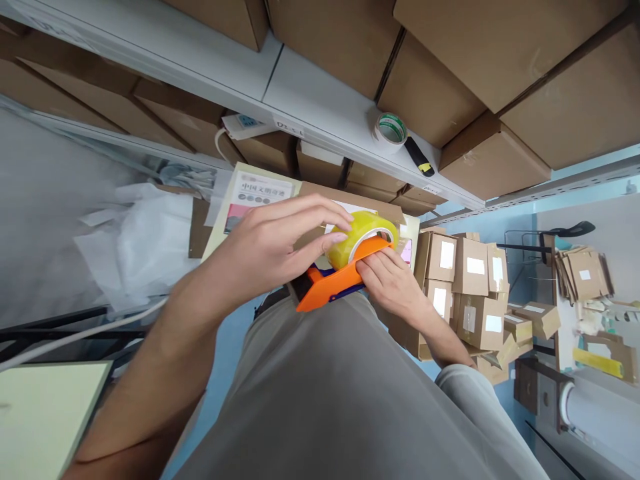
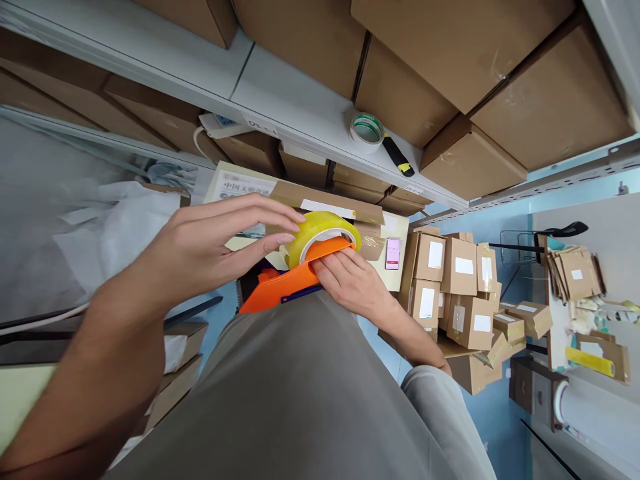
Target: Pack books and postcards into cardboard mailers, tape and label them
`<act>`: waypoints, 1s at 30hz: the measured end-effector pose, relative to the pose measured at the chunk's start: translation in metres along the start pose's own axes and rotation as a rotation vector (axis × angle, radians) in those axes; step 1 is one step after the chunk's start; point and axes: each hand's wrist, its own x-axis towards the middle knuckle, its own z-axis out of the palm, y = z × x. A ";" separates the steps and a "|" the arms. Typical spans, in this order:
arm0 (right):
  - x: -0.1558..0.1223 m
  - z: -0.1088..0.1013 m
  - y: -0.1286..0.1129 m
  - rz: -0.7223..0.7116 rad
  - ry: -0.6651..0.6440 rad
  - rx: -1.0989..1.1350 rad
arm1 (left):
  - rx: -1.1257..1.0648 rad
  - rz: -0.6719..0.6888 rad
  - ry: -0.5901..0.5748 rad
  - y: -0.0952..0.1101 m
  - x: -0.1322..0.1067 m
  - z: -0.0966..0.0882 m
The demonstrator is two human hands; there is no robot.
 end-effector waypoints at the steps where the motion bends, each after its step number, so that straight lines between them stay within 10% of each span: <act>1: 0.000 0.000 0.000 -0.013 0.013 0.013 | 0.016 0.023 0.002 -0.002 0.000 0.000; 10: -0.003 -0.004 0.000 -0.017 0.052 0.155 | 0.204 0.226 0.162 -0.001 -0.005 0.013; 30: -0.005 -0.009 0.004 0.062 0.094 0.675 | -0.240 0.066 0.061 -0.013 -0.003 -0.006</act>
